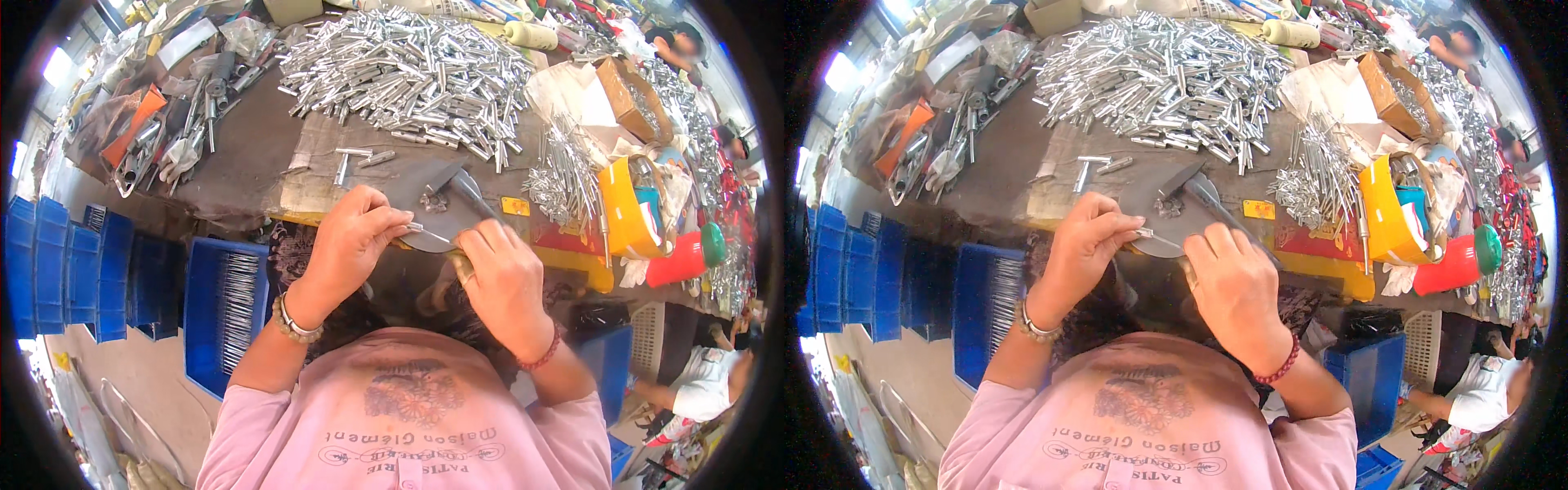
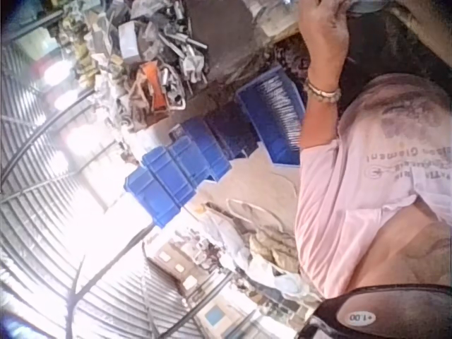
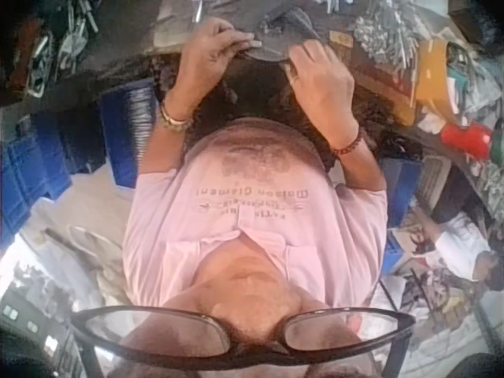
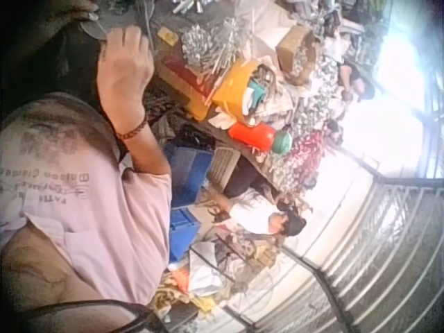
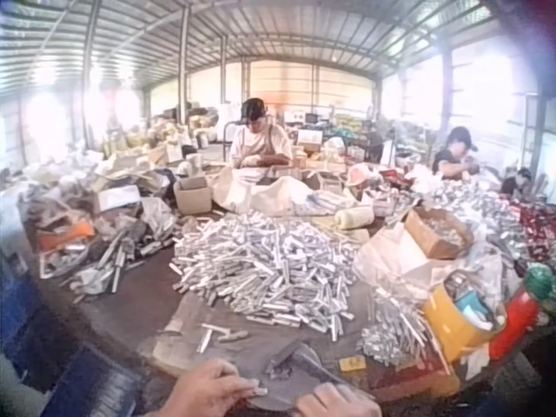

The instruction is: The person assembles metal components by inserting metal pins into metal pieces and hammering them on a base by hand, placing the assembled parts into a blue container.

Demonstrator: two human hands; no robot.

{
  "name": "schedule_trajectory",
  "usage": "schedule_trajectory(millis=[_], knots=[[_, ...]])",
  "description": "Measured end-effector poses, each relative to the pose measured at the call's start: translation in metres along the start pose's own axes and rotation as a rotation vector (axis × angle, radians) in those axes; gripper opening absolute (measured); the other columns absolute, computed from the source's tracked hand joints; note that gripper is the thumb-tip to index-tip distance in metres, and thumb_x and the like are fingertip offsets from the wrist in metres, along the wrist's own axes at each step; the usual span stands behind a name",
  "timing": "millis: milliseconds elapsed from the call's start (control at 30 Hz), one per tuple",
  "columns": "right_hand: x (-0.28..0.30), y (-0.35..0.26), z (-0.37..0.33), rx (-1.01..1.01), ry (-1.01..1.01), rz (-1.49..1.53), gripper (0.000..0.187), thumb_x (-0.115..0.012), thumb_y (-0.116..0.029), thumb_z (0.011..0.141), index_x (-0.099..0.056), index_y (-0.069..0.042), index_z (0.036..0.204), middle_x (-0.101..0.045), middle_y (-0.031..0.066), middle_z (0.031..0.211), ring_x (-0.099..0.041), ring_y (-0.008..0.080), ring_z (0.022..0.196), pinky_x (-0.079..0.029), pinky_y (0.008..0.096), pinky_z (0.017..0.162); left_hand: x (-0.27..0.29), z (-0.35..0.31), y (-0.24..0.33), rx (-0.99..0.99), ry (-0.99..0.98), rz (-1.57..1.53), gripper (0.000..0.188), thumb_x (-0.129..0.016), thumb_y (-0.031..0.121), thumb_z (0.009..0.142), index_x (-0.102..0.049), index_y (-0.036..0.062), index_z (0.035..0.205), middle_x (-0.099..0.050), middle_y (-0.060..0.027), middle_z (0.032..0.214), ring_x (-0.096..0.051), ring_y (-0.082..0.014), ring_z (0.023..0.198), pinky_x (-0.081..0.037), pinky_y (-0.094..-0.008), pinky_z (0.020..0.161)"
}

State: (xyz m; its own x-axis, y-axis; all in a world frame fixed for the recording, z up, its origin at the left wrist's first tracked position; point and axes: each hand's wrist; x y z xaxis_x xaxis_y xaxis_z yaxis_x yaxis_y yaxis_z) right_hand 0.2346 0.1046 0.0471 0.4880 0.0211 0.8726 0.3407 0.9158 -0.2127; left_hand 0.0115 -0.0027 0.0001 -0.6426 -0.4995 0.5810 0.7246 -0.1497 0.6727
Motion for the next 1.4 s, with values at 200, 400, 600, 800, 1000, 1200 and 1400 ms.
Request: schedule_trajectory(millis=[200,400,600,800,1000,1200,1400], knots=[[-0.005,-0.01,-0.013,-0.462,-0.337,0.611,0.017,-0.079,-0.013,0.094,-0.07,-0.005,0.106,-0.072,0.0127,0.082,-0.067,0.0338,0.067,-0.055,0.0412,0.063,-0.009,-0.014,0.014,-0.101,0.26,0.036,0.031,-0.078,-0.006,0.094,-0.08,0.004,0.123,-0.072,-0.0093,0.106,-0.068,-0.0216,0.089,-0.055,-0.0303,0.08],[-0.012,-0.019,-0.015,-0.816,-0.504,1.144,0.022,-0.073,-0.013,0.103,-0.07,0.001,0.119,-0.069,0.0049,0.08,-0.061,0.0091,0.064,-0.051,0.0276,0.06,-0.023,-0.039,0.039,0.633,0.121,-0.708,0.048,-0.066,0.009,0.11,-0.056,0.0077,0.157,-0.078,-0.0055,0.106,-0.064,-0.0068,0.079,-0.053,-0.0232,0.066],[-0.027,-0.035,-0.018,-0.757,-0.518,1.161,0.024,-0.073,-0.012,0.103,-0.069,0.002,0.122,-0.071,0.0054,0.086,-0.064,0.0085,0.067,-0.053,0.0272,0.062,-0.021,-0.045,0.031,0.716,0.165,-0.936,0.063,-0.07,0.008,0.106,-0.044,0.0098,0.163,-0.076,-0.004,0.102,-0.062,-0.005,0.077,-0.049,-0.0208,0.063],[-0.029,-0.045,-0.02,-0.567,-0.371,1.024,0.035,-0.069,0.005,0.099,-0.068,-0.002,0.134,-0.074,0.0058,0.103,-0.072,0.0112,0.087,-0.062,0.0279,0.077,-0.015,-0.059,0.013,0.587,0.297,-1.003,0.067,-0.076,0.002,0.098,-0.046,0.0101,0.158,-0.069,-0.0017,0.103,-0.064,-0.0061,0.085,-0.049,-0.0219,0.07],[-0.027,-0.008,-0.009,-0.535,0.023,0.775,0.034,-0.069,-0.024,0.11,-0.068,0.0,0.134,-0.072,0.0056,0.098,-0.063,0.0107,0.075,-0.051,0.0249,0.07,0.073,-0.113,-0.033,0.725,0.549,-0.578,0.052,-0.072,0.018,0.103,-0.051,0.009,0.15,-0.075,-0.0022,0.104,-0.058,-0.0054,0.077,-0.045,-0.0212,0.064],[-0.045,0.002,-0.007,-0.624,0.064,0.895,0.029,-0.065,-0.007,0.109,-0.067,0.001,0.138,-0.072,0.0073,0.099,-0.059,0.0071,0.072,-0.047,0.022,0.065,0.126,-0.267,-0.157,1.149,0.907,-0.274,0.052,-0.077,0.01,0.094,-0.059,0.0019,0.142,-0.074,-0.0064,0.098,-0.064,-0.0127,0.081,-0.05,-0.0291,0.07],[-0.05,0.004,-0.011,-0.643,0.093,0.884,0.033,-0.069,-0.015,0.11,-0.068,0.001,0.139,-0.067,0.0042,0.095,-0.052,0.0068,0.07,-0.041,0.0212,0.063,0.123,-0.38,-0.251,1.471,0.916,-0.216,0.056,-0.082,0.013,0.089,-0.061,0.0029,0.14,-0.075,-0.0118,0.11,-0.065,-0.0165,0.081,-0.051,-0.0306,0.07]])
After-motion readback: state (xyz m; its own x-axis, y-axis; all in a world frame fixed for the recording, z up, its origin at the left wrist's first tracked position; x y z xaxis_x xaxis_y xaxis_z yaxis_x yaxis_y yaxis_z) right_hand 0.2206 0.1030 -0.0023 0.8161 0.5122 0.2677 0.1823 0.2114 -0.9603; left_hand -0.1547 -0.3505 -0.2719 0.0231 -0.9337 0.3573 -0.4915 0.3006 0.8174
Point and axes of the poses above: each hand's wrist, its own z-axis towards the middle knuckle, its own x-axis out of the back of the hand, y = z × x
